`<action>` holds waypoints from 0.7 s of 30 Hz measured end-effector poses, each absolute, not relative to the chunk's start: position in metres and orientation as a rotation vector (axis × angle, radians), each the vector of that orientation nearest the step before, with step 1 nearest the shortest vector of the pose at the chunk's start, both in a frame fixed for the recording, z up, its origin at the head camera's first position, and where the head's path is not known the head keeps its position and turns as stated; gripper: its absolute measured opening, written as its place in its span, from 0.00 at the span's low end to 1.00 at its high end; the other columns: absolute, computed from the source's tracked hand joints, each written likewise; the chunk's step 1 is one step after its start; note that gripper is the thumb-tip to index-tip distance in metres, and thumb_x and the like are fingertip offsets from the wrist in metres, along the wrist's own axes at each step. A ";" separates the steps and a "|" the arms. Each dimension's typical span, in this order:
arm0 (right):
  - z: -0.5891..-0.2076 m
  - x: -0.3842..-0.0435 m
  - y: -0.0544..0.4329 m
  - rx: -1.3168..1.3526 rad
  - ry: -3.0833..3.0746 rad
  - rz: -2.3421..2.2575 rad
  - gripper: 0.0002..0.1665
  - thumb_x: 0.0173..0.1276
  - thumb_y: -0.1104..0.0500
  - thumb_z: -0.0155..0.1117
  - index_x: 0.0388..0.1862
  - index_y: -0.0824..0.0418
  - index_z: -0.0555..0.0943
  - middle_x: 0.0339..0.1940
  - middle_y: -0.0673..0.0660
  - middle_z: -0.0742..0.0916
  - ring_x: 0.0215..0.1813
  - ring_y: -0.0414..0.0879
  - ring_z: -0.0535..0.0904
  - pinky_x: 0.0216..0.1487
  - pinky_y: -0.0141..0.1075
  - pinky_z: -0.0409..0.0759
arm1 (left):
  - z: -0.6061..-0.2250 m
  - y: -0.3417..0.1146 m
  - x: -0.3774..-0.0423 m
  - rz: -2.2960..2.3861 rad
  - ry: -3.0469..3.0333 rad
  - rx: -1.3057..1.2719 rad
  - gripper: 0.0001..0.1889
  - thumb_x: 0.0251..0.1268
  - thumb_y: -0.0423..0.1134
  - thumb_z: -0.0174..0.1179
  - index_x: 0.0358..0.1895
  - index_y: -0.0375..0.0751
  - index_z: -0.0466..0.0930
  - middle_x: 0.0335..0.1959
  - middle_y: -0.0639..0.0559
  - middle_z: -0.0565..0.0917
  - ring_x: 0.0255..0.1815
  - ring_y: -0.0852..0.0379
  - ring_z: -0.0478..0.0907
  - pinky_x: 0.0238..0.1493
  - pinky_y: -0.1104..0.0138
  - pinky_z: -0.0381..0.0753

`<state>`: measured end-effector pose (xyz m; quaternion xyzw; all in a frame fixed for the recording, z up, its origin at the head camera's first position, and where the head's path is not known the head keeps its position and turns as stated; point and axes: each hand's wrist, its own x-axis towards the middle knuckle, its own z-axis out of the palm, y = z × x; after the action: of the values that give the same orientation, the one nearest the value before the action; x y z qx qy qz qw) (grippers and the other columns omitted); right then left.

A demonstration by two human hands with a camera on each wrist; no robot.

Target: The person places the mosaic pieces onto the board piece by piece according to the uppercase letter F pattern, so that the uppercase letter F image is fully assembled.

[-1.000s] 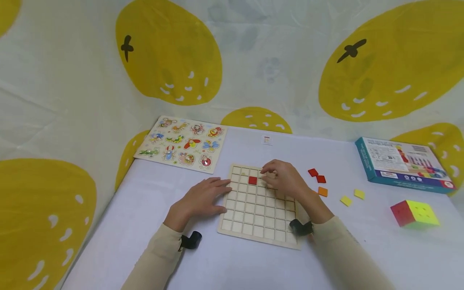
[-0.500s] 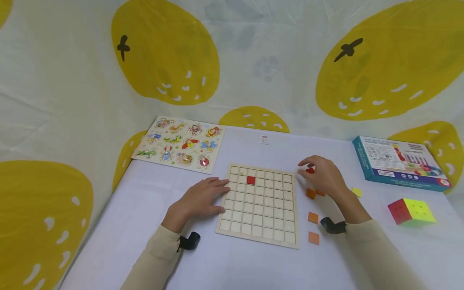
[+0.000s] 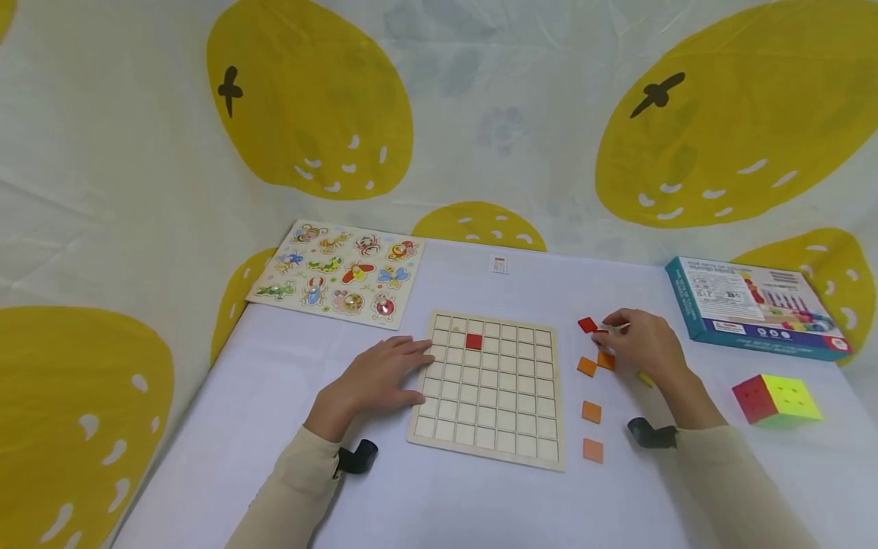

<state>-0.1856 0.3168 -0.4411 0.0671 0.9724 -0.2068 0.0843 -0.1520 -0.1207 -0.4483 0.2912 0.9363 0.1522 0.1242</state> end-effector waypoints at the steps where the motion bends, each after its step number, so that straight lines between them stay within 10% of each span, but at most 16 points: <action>1: -0.443 -0.186 0.318 0.198 2.901 -0.617 0.31 0.65 0.44 0.73 0.58 0.63 0.81 0.54 0.69 0.84 0.55 0.64 0.77 0.46 0.49 0.85 | -0.448 -0.121 -0.152 0.445 2.729 0.849 0.33 0.60 0.54 0.71 0.69 0.50 0.77 0.79 0.56 0.69 0.81 0.45 0.63 0.79 0.46 0.66; 21: -0.445 -0.187 0.312 0.140 2.916 -0.711 0.24 0.66 0.58 0.72 0.58 0.64 0.80 0.52 0.69 0.85 0.49 0.60 0.81 0.41 0.41 0.89 | -0.450 -0.122 -0.152 0.444 2.742 0.859 0.33 0.60 0.55 0.71 0.69 0.52 0.77 0.78 0.57 0.70 0.81 0.46 0.63 0.79 0.47 0.67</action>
<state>-0.1866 0.3124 -0.4453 0.0464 0.9682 -0.2360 0.0685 -0.1525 -0.1222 -0.4503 0.2935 0.9366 0.1516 0.1167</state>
